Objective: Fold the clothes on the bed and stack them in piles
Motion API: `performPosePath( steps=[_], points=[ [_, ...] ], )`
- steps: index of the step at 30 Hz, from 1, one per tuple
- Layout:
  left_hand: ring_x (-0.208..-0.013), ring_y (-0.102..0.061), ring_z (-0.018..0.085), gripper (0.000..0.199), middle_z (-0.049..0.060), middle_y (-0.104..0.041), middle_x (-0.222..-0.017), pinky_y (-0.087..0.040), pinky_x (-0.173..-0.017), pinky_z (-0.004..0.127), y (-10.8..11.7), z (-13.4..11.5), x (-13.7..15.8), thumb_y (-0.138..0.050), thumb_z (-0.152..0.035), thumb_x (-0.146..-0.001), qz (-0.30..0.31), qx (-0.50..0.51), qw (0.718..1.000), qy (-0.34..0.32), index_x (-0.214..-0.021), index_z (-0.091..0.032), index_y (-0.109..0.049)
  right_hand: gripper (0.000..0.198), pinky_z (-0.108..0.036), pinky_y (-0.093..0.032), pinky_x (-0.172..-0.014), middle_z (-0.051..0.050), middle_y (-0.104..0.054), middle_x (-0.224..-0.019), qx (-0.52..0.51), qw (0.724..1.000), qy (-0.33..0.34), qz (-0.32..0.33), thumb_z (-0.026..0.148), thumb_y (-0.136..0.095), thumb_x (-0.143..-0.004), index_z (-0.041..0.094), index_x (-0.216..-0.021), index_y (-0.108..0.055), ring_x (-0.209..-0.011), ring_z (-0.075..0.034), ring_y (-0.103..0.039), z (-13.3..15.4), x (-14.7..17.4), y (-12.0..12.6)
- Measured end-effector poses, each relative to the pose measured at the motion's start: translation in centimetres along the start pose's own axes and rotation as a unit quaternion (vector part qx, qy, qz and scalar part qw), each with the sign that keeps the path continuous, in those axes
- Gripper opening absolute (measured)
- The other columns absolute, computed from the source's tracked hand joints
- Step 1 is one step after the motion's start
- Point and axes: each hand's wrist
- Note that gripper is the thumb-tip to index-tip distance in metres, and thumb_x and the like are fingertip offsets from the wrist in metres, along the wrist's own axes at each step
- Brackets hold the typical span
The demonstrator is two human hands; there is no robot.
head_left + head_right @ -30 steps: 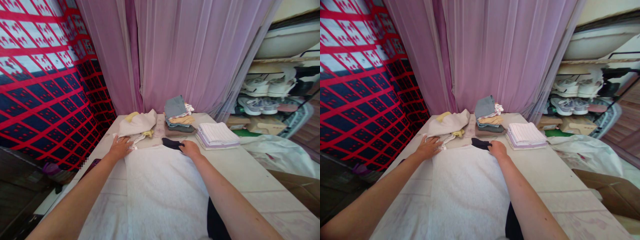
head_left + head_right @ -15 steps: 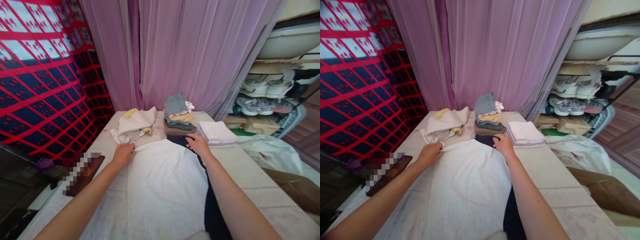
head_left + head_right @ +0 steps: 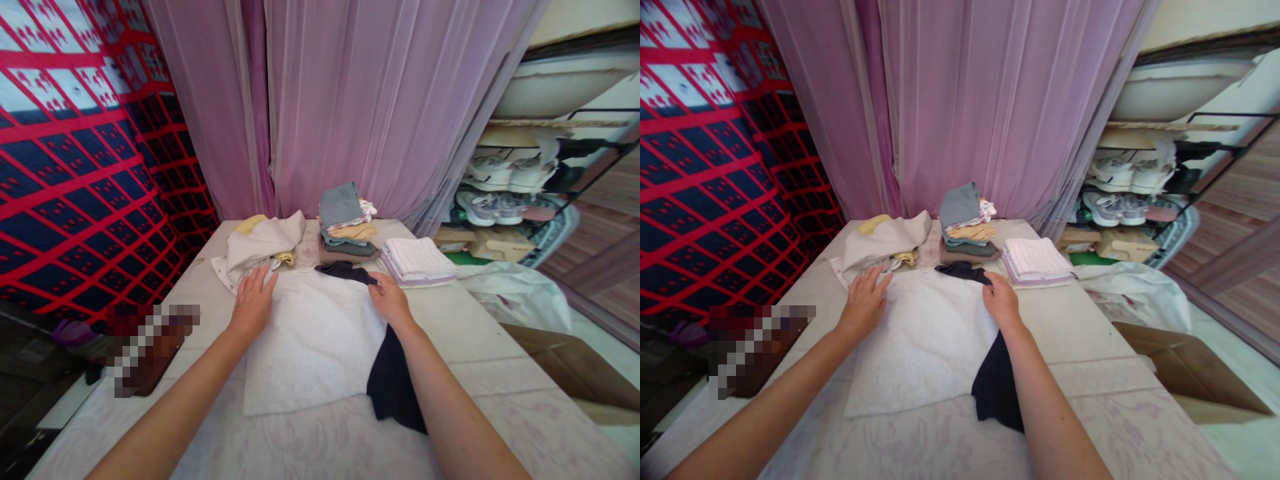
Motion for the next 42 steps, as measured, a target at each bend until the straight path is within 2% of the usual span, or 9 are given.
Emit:
performPosePath(
  steps=[4,9,14,18,23,29,33,38,42],
  points=[
    [-0.13,-0.042,0.026,0.031,0.006,-0.056,-0.133,-0.028,-0.11,0.05,0.2,-2.3,8.4,-0.045,-0.035,-0.091,0.109,0.116,0.983,-0.095,-0.116,-0.026,-0.061,0.029,-0.035,-0.049,-0.089,-0.002,-0.072,-0.1,0.003,0.997,-0.001,0.083,0.03,-0.046,-0.081,0.026,-0.094,-0.072,-0.093,-0.021,-0.065,-2.8,5.0,3.5],
    [-0.13,-0.042,0.028,0.046,0.009,-0.053,-0.136,-0.031,-0.109,0.051,1.3,-2.4,14.1,-0.056,-0.052,-0.083,0.152,0.193,0.961,-0.129,-0.121,-0.026,-0.057,0.032,-0.038,-0.05,-0.088,-0.006,-0.072,-0.102,-0.066,0.991,-0.013,0.117,0.04,-0.047,-0.082,0.024,-0.095,-0.071,-0.096,-0.022,-0.065,-4.7,11.3,6.3],
    [-0.125,-0.048,0.025,0.027,0.008,-0.058,-0.13,-0.032,-0.109,0.046,2.3,-2.4,14.5,-0.057,-0.046,-0.084,0.154,0.198,0.961,-0.118,-0.097,-0.022,-0.064,0.031,-0.049,-0.035,-0.105,-0.009,-0.066,-0.117,-0.079,0.979,0.085,0.169,0.041,-0.058,-0.077,0.023,-0.1,-0.07,-0.124,-0.027,-0.048,-4.4,15.1,7.2],
    [-0.116,-0.055,0.021,0.02,0.006,-0.063,-0.123,-0.038,-0.106,0.042,2.7,-3.1,14.6,-0.052,-0.037,-0.088,0.139,0.185,0.966,-0.113,-0.091,-0.023,-0.065,0.053,-0.056,-0.022,-0.109,-0.011,-0.049,-0.139,0.017,0.966,0.135,0.22,0.042,-0.068,-0.069,0.026,-0.119,-0.063,-0.136,-0.032,-0.031,-2.4,16.8,6.9],
    [-0.11,-0.058,0.021,0.026,0.006,-0.066,-0.115,-0.043,-0.1,0.038,3.2,-3.6,15.3,-0.045,-0.037,-0.092,0.125,0.188,0.97,-0.087,-0.1,-0.023,-0.064,0.046,-0.057,-0.014,-0.11,-0.01,-0.052,-0.137,0.109,0.96,0.176,0.191,0.03,-0.06,-0.076,0.026,-0.122,-0.06,-0.131,-0.029,-0.04,-0.6,18.0,5.0],
    [-0.101,-0.06,0.02,0.029,0.007,-0.067,-0.105,-0.045,-0.093,0.035,4.7,-3.7,15.4,-0.036,-0.037,-0.095,0.114,0.155,0.979,-0.061,-0.106,-0.022,-0.058,0.047,-0.046,-0.03,-0.107,-0.007,-0.065,-0.121,0.156,0.956,0.186,0.165,0.006,-0.047,-0.069,0.023,-0.108,-0.067,-0.115,-0.024,-0.056,-0.4,17.5,5.3],
    [-0.088,-0.062,0.02,0.031,0.006,-0.067,-0.09,-0.047,-0.084,0.034,5.3,-3.4,15.4,-0.031,-0.039,-0.096,0.137,0.103,0.983,-0.071,-0.095,-0.022,-0.057,0.043,-0.034,-0.046,-0.085,-0.006,-0.07,-0.104,0.184,0.948,0.155,0.209,0.009,-0.042,-0.075,0.024,-0.109,-0.065,-0.094,-0.022,-0.065,0.9,17.0,7.8],
    [-0.079,-0.062,0.021,0.032,0.007,-0.067,-0.081,-0.044,-0.075,0.032,5.7,-2.6,15.2,-0.028,-0.039,-0.095,0.18,0.039,0.982,-0.032,-0.09,-0.021,-0.055,0.036,-0.029,-0.045,-0.073,-0.006,-0.071,-0.093,0.184,0.928,0.168,0.278,0.013,-0.043,-0.077,0.024,-0.099,-0.069,-0.086,-0.022,-0.065,3.5,17.5,9.3],
    [-0.074,-0.062,0.018,0.034,0.002,-0.066,-0.076,-0.042,-0.069,0.027,6.2,-2.1,14.5,-0.029,-0.044,-0.094,0.219,0.07,0.973,-0.029,-0.093,-0.023,-0.055,0.027,-0.025,-0.045,-0.069,-0.003,-0.073,-0.087,0.062,0.907,0.158,0.384,0.03,-0.054,-0.079,0.024,-0.1,-0.07,-0.078,-0.018,-0.065,3.7,16.6,9.8]
  ],
)
Point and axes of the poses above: each hand's wrist, its own x-axis away from the middle knuckle, its own y-axis out of the back of the hand, z = x × y
